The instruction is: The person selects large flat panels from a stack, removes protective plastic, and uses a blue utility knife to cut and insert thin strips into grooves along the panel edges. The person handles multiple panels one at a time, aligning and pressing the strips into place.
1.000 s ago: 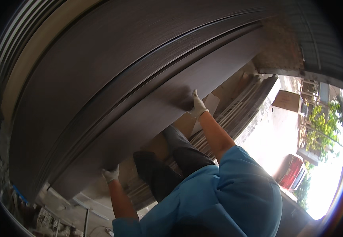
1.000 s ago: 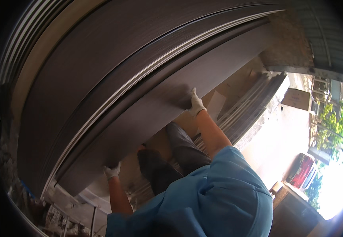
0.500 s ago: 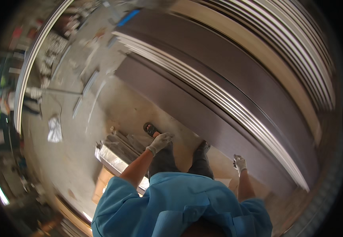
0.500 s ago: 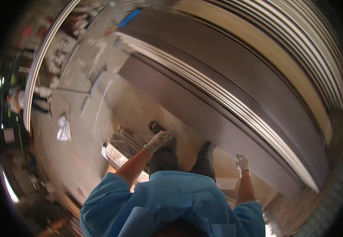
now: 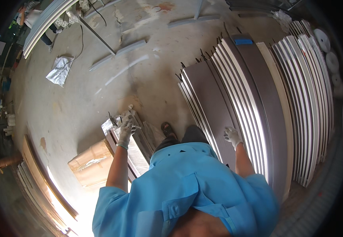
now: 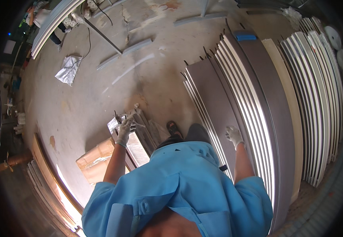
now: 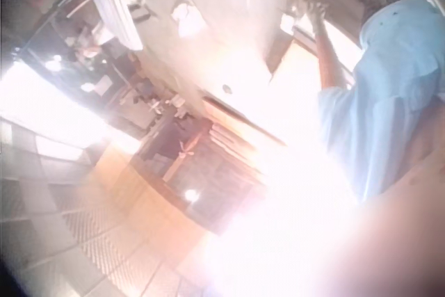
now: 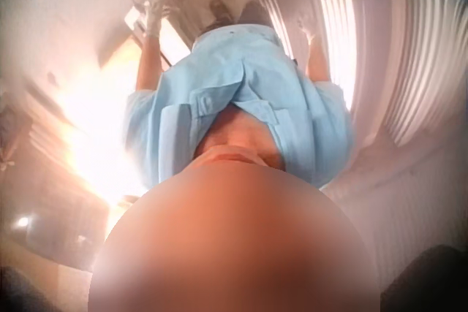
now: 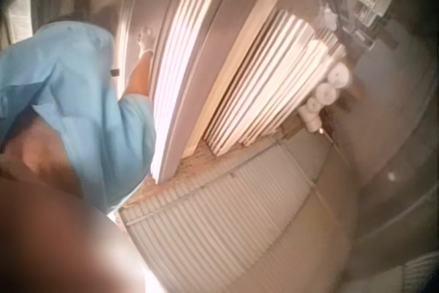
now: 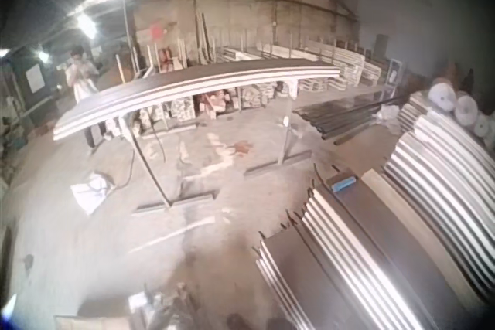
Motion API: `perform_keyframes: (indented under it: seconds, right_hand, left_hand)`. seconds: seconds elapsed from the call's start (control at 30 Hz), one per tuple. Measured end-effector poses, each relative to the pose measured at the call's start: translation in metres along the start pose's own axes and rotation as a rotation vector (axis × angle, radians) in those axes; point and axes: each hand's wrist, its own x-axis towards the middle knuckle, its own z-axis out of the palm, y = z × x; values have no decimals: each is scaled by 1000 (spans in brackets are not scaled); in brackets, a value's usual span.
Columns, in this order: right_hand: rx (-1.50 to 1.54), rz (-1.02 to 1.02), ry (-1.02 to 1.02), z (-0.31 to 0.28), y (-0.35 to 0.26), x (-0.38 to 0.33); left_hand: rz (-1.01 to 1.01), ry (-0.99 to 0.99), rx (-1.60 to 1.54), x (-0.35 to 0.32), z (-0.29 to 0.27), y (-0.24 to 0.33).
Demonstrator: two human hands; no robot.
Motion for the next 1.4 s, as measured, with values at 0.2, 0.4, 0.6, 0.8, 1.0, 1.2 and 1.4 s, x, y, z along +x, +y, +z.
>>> perform_keyframes:
  seconds: [0.2,0.4,0.6,0.8,1.0,1.2,1.4]
  right_hand:
    - [-128,3,-27,41,-118,55]
    - [-211,-60,-90,67,-240,142]
    - [-1598,-895,-61,102,-396,240]
    - [-598,-733,108,135,-541,254]
    - [-59,-344,520,144,-578,218]
    - [147,-143,1134,87,-529,198]
    - [-213,132,1485,18,-470,176]
  left_hand:
    - [59,-137,-148,41,6,40]
    - [-52,12,-67,132,13,137]
    - [184,17,-110,225,-1,268]
    - [77,14,-88,296,-7,332]
    - [36,-162,145,396,-30,414]
    - [59,-362,448,492,6,561]
    - [559,-745,346,512,148,690]
